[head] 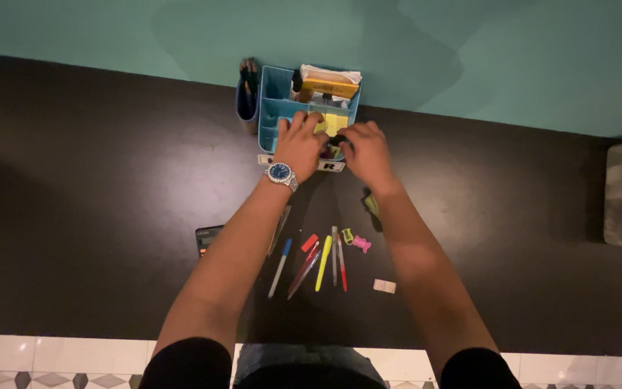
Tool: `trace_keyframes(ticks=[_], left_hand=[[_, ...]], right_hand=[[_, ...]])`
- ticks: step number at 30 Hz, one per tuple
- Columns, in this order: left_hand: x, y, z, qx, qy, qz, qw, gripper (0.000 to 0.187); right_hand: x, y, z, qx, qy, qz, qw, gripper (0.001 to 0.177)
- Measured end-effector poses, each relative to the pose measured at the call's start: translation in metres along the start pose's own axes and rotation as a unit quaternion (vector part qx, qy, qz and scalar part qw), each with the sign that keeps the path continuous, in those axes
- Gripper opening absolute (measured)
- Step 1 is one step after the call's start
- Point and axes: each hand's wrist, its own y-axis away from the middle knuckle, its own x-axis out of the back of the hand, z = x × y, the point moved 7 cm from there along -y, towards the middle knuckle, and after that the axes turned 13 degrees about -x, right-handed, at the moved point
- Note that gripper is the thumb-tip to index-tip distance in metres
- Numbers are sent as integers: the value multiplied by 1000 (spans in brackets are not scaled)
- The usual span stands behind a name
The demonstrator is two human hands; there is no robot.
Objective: The person picks up various stationery items including pens, a calculator, an eraser, and a sharpener, wipes them with a green cloth, and places them into different compartments of a blue desk organizer.
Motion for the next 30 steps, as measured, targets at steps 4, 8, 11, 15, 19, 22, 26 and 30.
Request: trace_keyframes(ticks=[4,8,11,15,19,22,26,30], left_hand=[[-3,1,0,7,34,11,999,12],[-3,0,1,-3,-5,9,1000,13],[-3,0,-1,1,27,9,1000,14],[-1,-1,-2,2,35,-10,999,18],[1,-2,-7,21,60,-60,996,31],[0,1,-13,27,55,-96,993,39],[-9,9,-23,34,65,-135,988,34],[-13,10,-27,36,64,-107,991,22]], right_hand=[[2,0,-2,4,14,-7,1000,23],[6,-1,-8,13,26,-13,999,24],[6,-2,-9,9,41,-15,999,24],[4,-2,-9,17,43,-21,999,24],[1,-1,-7,9,62,-26,998,27],[2,-1,-7,6,64,-27,998,28],[3,0,-7,3,67,-26,997,29],[2,1,-8,0,64,-28,998,26]])
